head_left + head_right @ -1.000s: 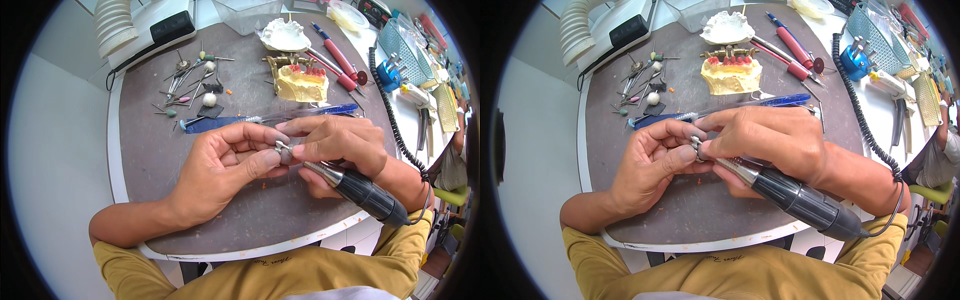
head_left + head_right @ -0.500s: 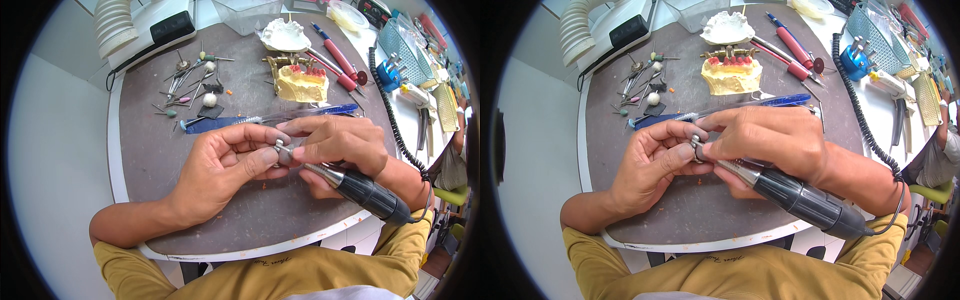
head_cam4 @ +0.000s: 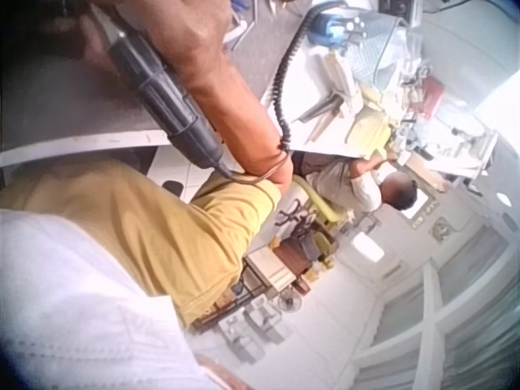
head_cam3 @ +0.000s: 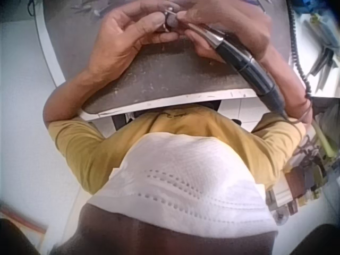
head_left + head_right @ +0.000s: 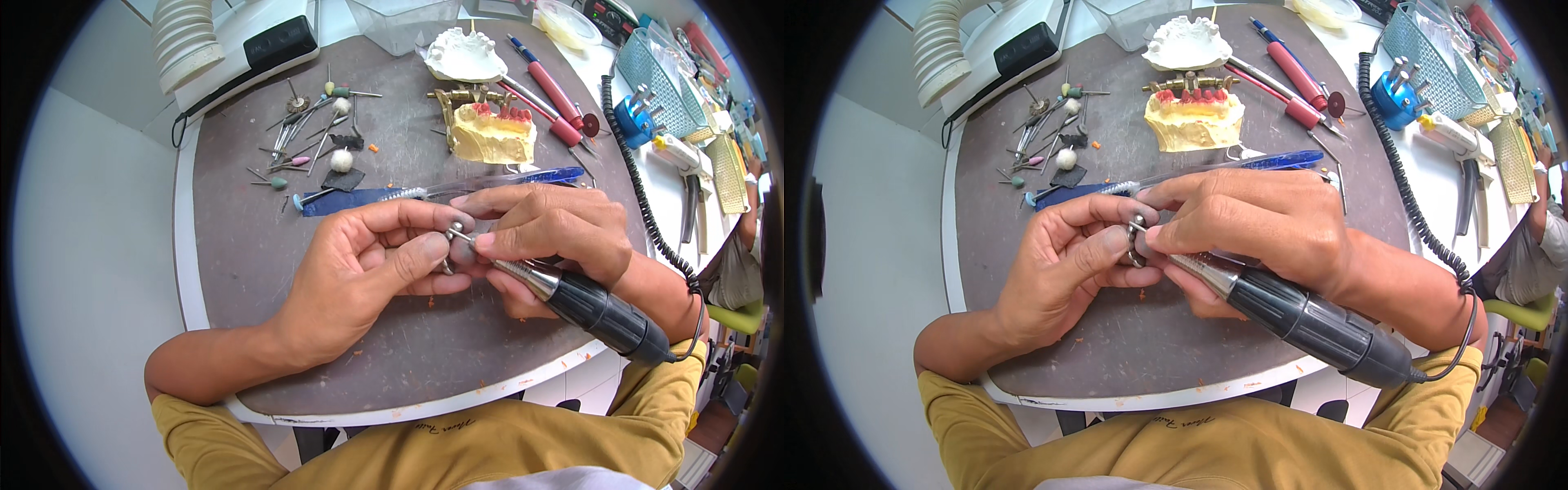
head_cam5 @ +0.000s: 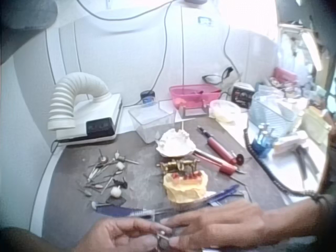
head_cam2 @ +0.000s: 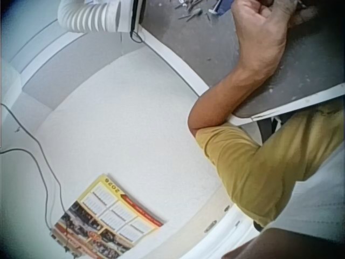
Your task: The person uses a rotary handpiece to grind and shape a small metal dental bridge or partial denture. They hold the object with their left hand and operate the tool with their right, rotating the piece to access different surfaces. The person briefly uses a toothbrush to clean the object before resuming the grinding process.
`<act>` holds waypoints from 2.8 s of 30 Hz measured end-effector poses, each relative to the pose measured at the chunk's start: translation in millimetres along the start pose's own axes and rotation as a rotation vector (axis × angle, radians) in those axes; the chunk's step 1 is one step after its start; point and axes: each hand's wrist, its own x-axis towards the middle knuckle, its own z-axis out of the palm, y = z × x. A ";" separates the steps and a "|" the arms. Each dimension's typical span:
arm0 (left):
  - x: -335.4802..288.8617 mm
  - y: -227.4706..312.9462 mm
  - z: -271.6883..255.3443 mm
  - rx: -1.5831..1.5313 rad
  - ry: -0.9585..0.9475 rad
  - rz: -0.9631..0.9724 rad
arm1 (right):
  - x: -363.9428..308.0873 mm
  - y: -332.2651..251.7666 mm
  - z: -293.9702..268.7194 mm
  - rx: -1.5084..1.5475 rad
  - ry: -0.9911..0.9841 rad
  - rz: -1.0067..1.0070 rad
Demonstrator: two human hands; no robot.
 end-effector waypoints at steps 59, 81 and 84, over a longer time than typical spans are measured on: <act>2.8 -2.4 1.9 0.003 0.038 0.073 | -1.6 6.2 -7.6 0.023 0.008 -0.051; -40.6 6.3 34.9 0.168 0.223 0.203 | 1.1 -51.5 -33.8 -0.075 0.096 0.050; -64.0 -6.0 43.2 0.124 0.249 0.304 | -11.6 -79.1 -24.0 0.104 0.148 0.169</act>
